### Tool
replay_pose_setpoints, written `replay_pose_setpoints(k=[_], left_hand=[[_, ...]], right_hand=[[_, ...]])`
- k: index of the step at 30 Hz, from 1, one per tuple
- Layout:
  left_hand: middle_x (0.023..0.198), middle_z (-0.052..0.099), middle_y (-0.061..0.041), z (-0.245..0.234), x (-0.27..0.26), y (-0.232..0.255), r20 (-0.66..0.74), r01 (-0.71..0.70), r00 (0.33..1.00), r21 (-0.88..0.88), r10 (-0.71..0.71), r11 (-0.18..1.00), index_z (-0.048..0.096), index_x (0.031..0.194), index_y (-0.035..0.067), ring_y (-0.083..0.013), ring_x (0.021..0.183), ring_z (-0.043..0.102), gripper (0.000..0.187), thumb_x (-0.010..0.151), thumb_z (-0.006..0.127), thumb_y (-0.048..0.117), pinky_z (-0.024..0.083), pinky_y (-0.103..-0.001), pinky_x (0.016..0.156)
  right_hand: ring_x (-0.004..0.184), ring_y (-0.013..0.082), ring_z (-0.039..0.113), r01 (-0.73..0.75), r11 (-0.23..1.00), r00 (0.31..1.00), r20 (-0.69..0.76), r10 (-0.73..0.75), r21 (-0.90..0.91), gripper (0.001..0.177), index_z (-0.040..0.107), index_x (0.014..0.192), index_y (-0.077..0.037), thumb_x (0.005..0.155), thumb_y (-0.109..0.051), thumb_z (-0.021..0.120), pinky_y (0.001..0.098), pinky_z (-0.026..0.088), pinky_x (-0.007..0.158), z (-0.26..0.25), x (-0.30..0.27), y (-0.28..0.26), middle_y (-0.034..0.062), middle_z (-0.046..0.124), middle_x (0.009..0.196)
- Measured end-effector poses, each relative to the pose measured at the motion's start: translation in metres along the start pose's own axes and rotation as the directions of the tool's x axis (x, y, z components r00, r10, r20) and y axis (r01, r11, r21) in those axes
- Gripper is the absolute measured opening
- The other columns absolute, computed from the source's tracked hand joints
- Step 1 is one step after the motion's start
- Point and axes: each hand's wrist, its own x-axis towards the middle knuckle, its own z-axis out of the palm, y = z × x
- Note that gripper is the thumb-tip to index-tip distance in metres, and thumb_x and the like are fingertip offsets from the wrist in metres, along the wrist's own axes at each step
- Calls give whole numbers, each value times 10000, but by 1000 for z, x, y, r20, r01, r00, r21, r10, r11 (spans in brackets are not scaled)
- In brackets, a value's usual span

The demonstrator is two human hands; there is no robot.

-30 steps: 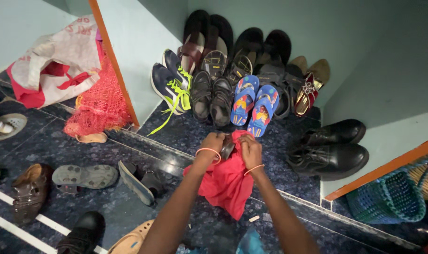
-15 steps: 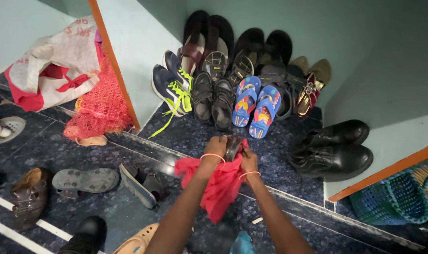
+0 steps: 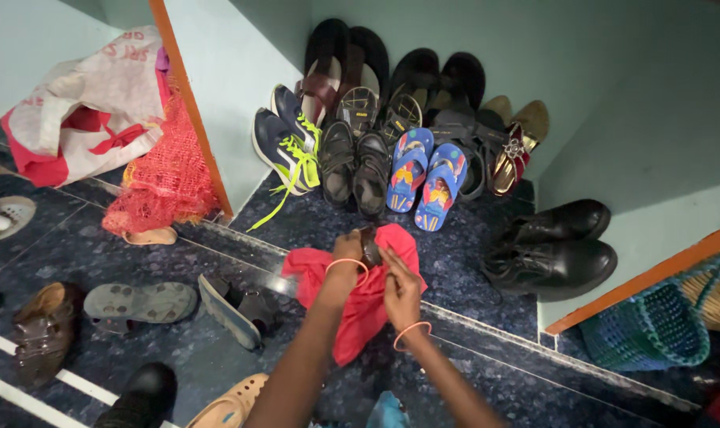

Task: The person cleans a shoe by rubbing its surface with a cloth, handling the shoe and the cloth by hand while sitting near a shoe rack.

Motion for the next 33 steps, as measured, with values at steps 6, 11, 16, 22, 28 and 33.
replay_pose_setpoints(k=[6, 11, 16, 22, 28, 33], left_hand=[[915, 727, -94, 10, -21, 12, 163, 240, 971, -630, -177, 738, 659, 1074, 58, -243, 764, 704, 339, 998, 563, 373, 615, -405, 724], [880, 706, -58, 19, -61, 26, 214, 223, 970, -593, -115, 774, 676, 1013, 57, -199, 720, 680, 309, 958, 700, 360, 569, -372, 663], [825, 681, -50, 40, -45, 20, 121, 168, 986, -659, -117, 733, 675, 964, 53, -180, 665, 658, 269, 925, 742, 310, 549, -362, 607], [818, 686, -21, 43, -12, -17, -3, 113, 981, -802, -194, 586, 685, 939, 106, -159, 641, 618, 300, 949, 692, 406, 514, -341, 590], [915, 709, -60, 24, -25, -7, 74, 160, 975, -886, -210, 435, 647, 1028, 100, -212, 749, 684, 331, 1008, 611, 428, 596, -363, 696], [1021, 737, -121, 16, -55, 24, 37, 161, 966, -861, -257, 482, 639, 1124, 26, -269, 846, 730, 500, 1050, 454, 485, 632, -434, 775]], right_hand=[[1468, 306, 449, -28, 991, 964, 266, -8, 132, 461, 561, 1454, 9, 1065, -212, 450, 379, 306, 1202, -1, 34, 45, 192, 559, 1516], [1346, 205, 559, -425, 843, 894, 298, 334, 331, 486, 584, 1422, -12, 1087, -312, 401, 329, 384, 1160, 7, 57, 99, 116, 617, 1445], [1150, 417, 544, -369, 899, 927, 163, 338, 235, 419, 650, 1437, -47, 1042, -148, 552, 473, 454, 989, -1, 48, 84, 212, 665, 1329], [1354, 308, 582, -17, 1000, 999, 50, 17, 3, 416, 631, 1380, -31, 968, -35, 575, 383, 427, 1132, -9, 26, 10, 207, 644, 1406], [1334, 367, 575, 39, 988, 994, 109, -23, -151, 469, 618, 1369, -18, 909, 28, 541, 419, 473, 1092, 2, 37, 25, 241, 613, 1381], [1264, 366, 628, 31, 970, 992, 123, -1, -240, 472, 662, 1319, -27, 877, 51, 515, 427, 506, 1064, 10, 51, 85, 224, 647, 1345]])
